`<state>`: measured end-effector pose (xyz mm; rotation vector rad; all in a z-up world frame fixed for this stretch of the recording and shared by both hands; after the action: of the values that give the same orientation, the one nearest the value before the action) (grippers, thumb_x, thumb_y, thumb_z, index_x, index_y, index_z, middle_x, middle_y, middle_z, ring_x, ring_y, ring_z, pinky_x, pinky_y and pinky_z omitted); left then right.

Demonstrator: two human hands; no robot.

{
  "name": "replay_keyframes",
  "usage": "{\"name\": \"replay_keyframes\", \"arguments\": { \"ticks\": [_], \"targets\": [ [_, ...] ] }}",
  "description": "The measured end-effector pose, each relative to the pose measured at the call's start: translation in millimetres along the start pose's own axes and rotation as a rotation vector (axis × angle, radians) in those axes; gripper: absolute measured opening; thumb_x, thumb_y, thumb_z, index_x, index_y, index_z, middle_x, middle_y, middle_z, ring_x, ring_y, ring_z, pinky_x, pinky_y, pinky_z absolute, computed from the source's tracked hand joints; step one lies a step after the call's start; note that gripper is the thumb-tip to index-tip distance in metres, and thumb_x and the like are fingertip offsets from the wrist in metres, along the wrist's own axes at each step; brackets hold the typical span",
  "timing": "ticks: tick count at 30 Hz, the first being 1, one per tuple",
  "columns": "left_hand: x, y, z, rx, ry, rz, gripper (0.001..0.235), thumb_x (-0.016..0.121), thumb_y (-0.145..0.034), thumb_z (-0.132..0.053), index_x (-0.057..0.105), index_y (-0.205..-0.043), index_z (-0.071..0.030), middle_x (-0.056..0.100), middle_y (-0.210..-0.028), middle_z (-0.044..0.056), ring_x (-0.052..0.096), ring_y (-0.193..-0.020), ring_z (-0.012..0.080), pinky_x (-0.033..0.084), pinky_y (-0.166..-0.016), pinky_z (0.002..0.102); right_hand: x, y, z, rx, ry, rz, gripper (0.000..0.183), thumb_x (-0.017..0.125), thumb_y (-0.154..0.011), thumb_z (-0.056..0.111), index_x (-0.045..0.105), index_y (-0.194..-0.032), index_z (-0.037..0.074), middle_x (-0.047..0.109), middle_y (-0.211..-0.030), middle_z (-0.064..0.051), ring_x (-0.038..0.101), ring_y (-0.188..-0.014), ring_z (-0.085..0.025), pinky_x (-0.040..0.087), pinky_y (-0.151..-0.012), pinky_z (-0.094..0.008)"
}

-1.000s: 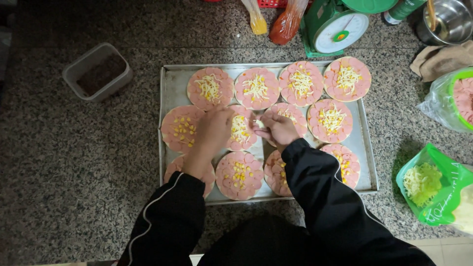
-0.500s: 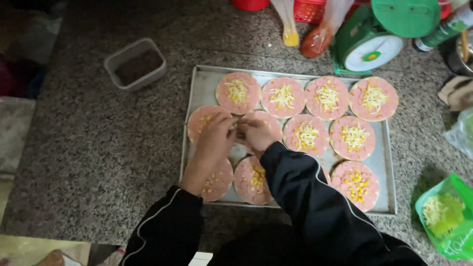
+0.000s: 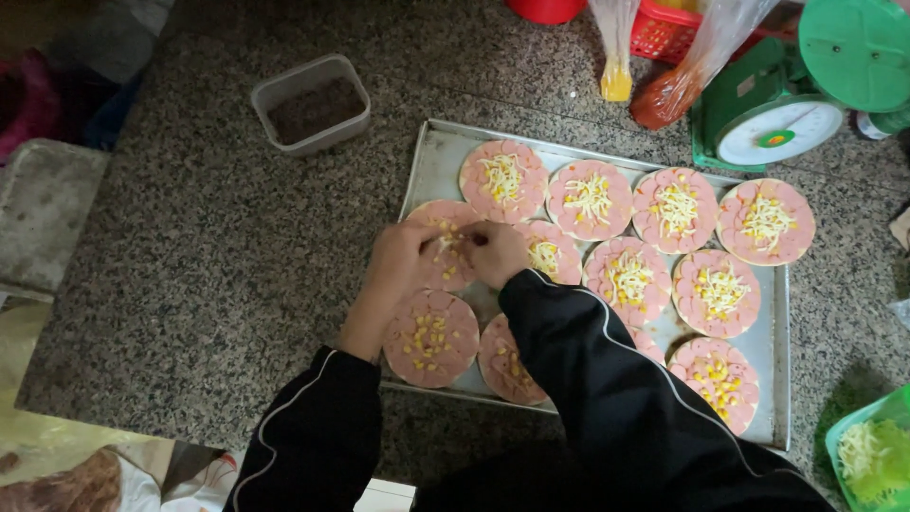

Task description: The person sprinkles shredded mozzarella cheese by hand onto small round pizza bases that already have ham and corn on a metal tray. The person repeatedly reaches into a green cheese bag, takes cheese, and distributes it across the bases.

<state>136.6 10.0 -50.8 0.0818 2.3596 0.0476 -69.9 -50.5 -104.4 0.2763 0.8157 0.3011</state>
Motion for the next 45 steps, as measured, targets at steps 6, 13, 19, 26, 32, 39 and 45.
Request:
{"name": "replay_keyframes", "arguments": {
  "ticks": [6, 13, 19, 26, 32, 39, 45],
  "targets": [
    [-25.4, -2.3, -36.2, -0.007, 0.112, 0.072, 0.032, 0.066, -0.109, -0.007, 0.084, -0.135, -0.006, 0.081, -0.091, 0.01, 0.079, -0.084, 0.0338, 0.062, -0.079, 0.044, -20.5, 9.0, 13.1, -0.032, -0.113, -0.023, 0.033, 0.072, -0.098, 0.023, 0.09, -0.126, 0.027, 0.088, -0.12, -0.007, 0.08, -0.123, -0.036, 0.063, -0.109, -0.048],
    [-15.8, -24.1, -18.4, -0.061, -0.025, 0.015, 0.013, 0.077, -0.1, -0.018, 0.089, -0.102, -0.015, 0.084, -0.092, 0.01, 0.082, -0.098, 0.0385, 0.066, -0.092, 0.053, -20.4, 16.4, 28.9, 0.053, -0.307, -0.038, 0.044, 0.061, -0.097, 0.012, 0.089, -0.127, 0.029, 0.089, -0.116, -0.004, 0.083, -0.115, -0.026, 0.064, -0.107, -0.042],
    [-26.5, -18.9, -29.0, -0.041, -0.009, -0.038, 0.016, 0.07, -0.101, -0.013, 0.085, -0.106, -0.01, 0.08, -0.09, 0.018, 0.079, -0.096, 0.0463, 0.064, -0.088, 0.058, -30.6, 33.4, 43.7, 0.085, -0.863, 0.032, 0.054, 0.051, -0.096, -0.005, 0.081, -0.141, 0.003, 0.082, -0.127, -0.021, 0.077, -0.119, -0.025, 0.067, -0.104, -0.039],
    [-33.0, -8.3, -32.0, -0.143, -0.101, -0.053, 0.023, 0.067, -0.107, -0.018, 0.085, -0.115, -0.006, 0.081, -0.111, 0.018, 0.078, -0.111, 0.0434, 0.065, -0.094, 0.057, -44.1, 49.4, 56.9, 0.149, -0.981, 0.003, 0.046, 0.055, -0.102, 0.0, 0.078, -0.142, -0.001, 0.082, -0.129, -0.022, 0.078, -0.12, -0.028, 0.065, -0.104, -0.046],
    [-42.0, 22.6, -82.1, -0.003, -0.064, -0.063, 0.038, 0.059, -0.112, -0.01, 0.072, -0.147, -0.005, 0.074, -0.14, 0.019, 0.067, -0.135, 0.0454, 0.059, -0.109, 0.058, -60.8, 78.2, 73.4, 0.319, -1.206, 0.092, 0.039, 0.055, -0.111, 0.015, 0.076, -0.139, -0.003, 0.082, -0.113, -0.016, 0.08, -0.097, -0.023, 0.071, -0.083, -0.036],
    [32.6, 32.1, -29.9, 0.215, -0.32, 0.092, 0.114, 0.093, -0.086, -0.01, 0.03, -0.181, -0.004, 0.043, -0.178, 0.022, 0.036, -0.165, 0.0464, 0.041, -0.132, 0.064, -46.8, 69.4, 44.3, 0.381, -1.503, 0.255, 0.056, 0.062, -0.112, 0.036, 0.061, -0.157, 0.002, 0.066, -0.155, -0.027, 0.069, -0.142, -0.045, 0.056, -0.12, -0.056],
    [2.4, 44.7, -107.6, 0.424, -0.3, -0.169, 0.048, 0.071, -0.101, -0.002, 0.072, -0.149, 0.002, 0.061, -0.159, 0.028, 0.053, -0.154, 0.0489, 0.045, -0.128, 0.06, -142.7, 144.3, 14.0, 0.238, -1.22, -0.147, 0.03, 0.067, -0.111, 0.014, 0.073, -0.136, -0.002, 0.074, -0.144, -0.022, 0.08, -0.123, -0.045, 0.074, -0.09, -0.056]
  ]
}}
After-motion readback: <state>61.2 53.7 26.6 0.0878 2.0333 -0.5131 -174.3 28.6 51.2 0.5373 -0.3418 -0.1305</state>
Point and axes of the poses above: each hand's wrist, its own y-axis away from the middle knuckle, its own x-axis out of the palm, z = x × y, the point moved 2 cm from there along -y, towards the middle knuckle
